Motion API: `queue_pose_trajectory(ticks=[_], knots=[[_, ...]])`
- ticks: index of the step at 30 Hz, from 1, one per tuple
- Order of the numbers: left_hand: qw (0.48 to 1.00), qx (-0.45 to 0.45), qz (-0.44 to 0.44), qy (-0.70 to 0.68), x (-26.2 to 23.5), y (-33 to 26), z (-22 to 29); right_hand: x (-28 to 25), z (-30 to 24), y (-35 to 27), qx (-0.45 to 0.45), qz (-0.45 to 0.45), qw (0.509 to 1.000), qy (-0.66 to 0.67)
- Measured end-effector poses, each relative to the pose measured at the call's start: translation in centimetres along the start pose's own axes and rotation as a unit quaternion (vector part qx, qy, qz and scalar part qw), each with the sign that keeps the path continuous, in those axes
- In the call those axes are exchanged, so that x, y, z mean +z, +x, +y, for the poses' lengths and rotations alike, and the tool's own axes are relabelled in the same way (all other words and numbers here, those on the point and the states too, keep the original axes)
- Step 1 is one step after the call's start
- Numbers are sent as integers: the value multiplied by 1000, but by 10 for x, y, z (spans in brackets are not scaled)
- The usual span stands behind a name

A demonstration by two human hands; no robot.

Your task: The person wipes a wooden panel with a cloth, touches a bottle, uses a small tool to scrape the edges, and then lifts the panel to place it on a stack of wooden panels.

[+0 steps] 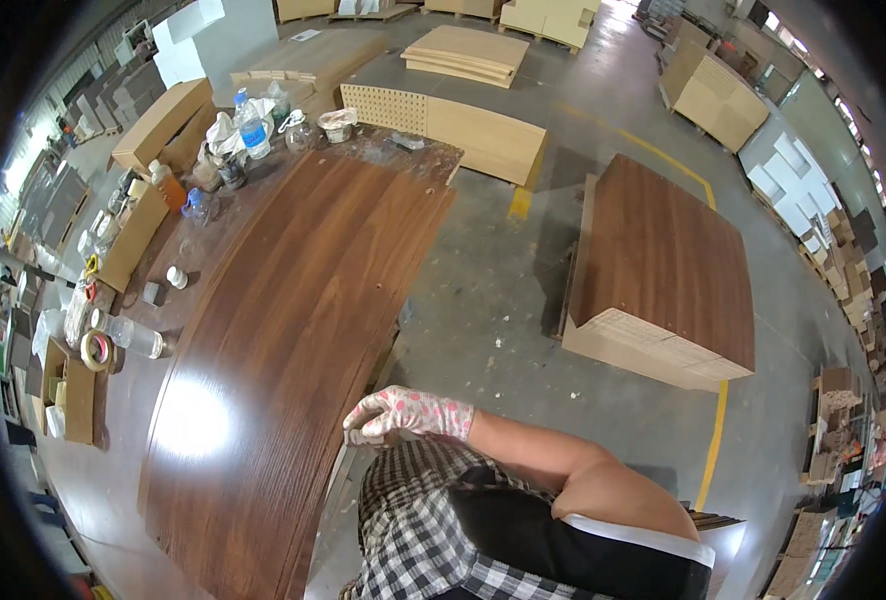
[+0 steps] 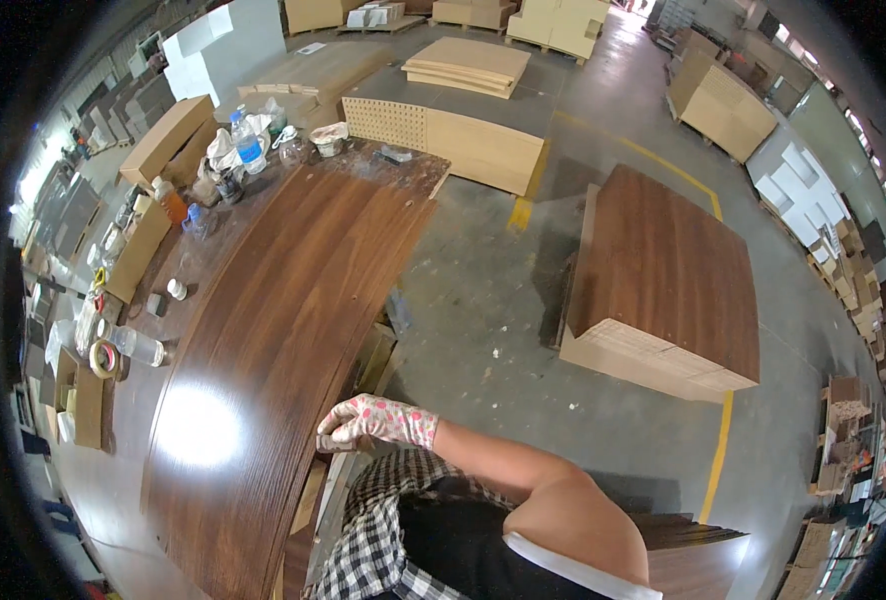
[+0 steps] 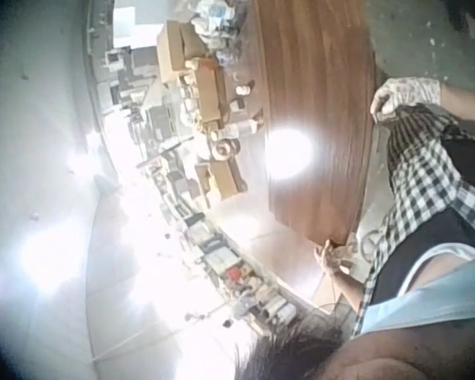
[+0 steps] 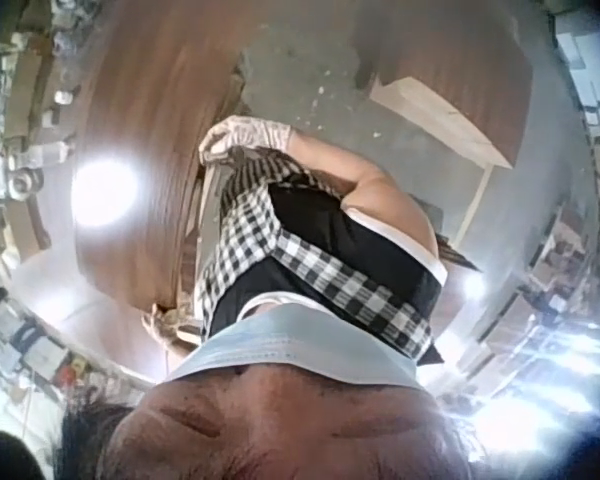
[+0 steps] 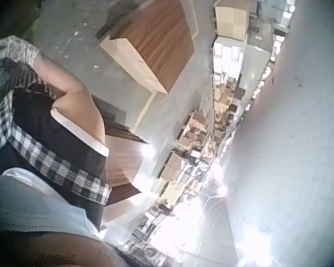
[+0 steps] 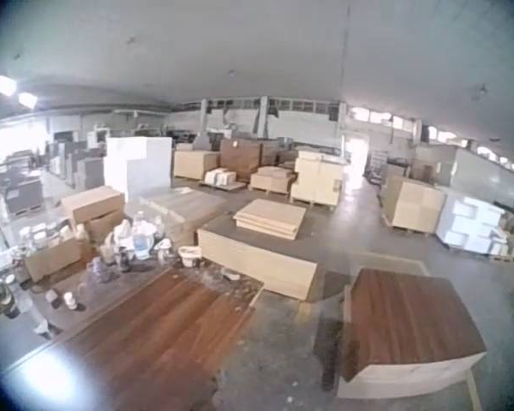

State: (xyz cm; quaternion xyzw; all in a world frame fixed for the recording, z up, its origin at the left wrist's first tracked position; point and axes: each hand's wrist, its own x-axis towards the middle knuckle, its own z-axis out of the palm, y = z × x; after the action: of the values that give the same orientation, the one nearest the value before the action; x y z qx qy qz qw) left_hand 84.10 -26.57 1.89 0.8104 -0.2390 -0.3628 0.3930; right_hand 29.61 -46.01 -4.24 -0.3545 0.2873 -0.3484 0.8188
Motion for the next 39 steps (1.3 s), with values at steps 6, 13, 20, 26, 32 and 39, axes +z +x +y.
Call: queue_pose_trajectory(ticks=[6,13,20,26,32,39], knots=[[999,-30,37,-3,3,-29,-18,-12,-14,3,10,9,993,-119],[996,-36,-35,-68,14,-73,-55,-43,-37,-12,61,-40,994,-77],[976,-71,174,-108,64,-59,-49,-51,-30,5,35,-37,998,29],[976,40,207,-48,68,-62,-88,-48,-35,3,49,25,998,19],[960,-27,238,-148,100,-97,-61,-51,-49,-5,28,19,997,-64],[945,14,276,-176,103,-142,-103,-59,-56,3,-19,-19,996,-80]])
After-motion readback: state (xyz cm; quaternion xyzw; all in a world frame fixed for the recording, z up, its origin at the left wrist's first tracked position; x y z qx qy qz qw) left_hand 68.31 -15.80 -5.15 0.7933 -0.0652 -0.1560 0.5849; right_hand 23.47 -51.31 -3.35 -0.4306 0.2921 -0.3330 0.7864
